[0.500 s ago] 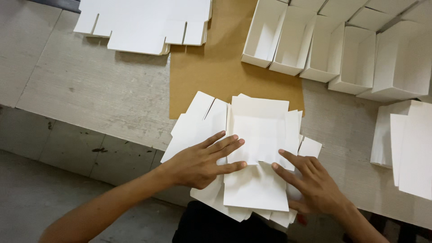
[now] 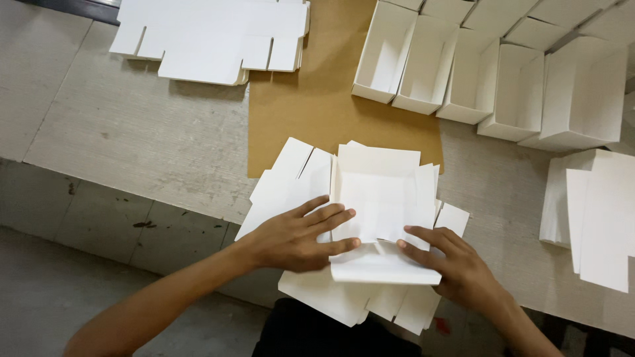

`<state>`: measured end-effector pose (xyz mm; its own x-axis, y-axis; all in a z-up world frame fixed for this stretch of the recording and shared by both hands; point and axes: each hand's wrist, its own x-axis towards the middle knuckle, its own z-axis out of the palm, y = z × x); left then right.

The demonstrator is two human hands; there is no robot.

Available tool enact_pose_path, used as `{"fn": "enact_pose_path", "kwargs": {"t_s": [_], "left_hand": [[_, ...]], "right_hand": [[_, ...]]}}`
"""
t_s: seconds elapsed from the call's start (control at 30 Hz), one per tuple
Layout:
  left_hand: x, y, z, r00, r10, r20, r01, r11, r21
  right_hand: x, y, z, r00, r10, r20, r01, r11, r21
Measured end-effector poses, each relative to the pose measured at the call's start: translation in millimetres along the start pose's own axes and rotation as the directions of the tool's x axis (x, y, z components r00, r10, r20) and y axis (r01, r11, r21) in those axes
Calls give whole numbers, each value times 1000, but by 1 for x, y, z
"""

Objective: The person folds flat white cardboard pieces into rectangular boxes by hand. They fold the side flaps up, tuck the tabs into slots to form the box shape, and place the finished boxes in a stack.

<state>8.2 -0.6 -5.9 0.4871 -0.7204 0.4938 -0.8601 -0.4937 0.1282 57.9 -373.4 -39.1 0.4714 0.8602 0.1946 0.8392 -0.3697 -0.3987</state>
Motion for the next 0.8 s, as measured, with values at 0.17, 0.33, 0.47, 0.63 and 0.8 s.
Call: {"fn": "enact_pose_path", "kwargs": {"t_s": [0.17, 0.33, 0.47, 0.63, 0.8], "left_hand": [[3, -4, 9, 995, -69, -68, 54, 978, -203], [0, -3, 24, 985, -171, -1, 157, 910, -384], [14, 2, 15, 959, -278, -51, 210, 820, -533], [16, 5, 18, 912, -387, 137, 395, 736, -551], [27, 15, 24, 787, -616, 23, 567, 709, -419]], "right_hand": [[18, -2, -1, 993, 1, -120, 21, 983, 180], [29, -15, -1, 977, 81, -197, -22, 958, 286], [18, -17, 8, 959, 200, -202, -129, 938, 321], [39, -35, 2, 932, 148, -332, -15, 928, 372], [47, -40, -2, 875, 274, -399, -104, 911, 398]]}}
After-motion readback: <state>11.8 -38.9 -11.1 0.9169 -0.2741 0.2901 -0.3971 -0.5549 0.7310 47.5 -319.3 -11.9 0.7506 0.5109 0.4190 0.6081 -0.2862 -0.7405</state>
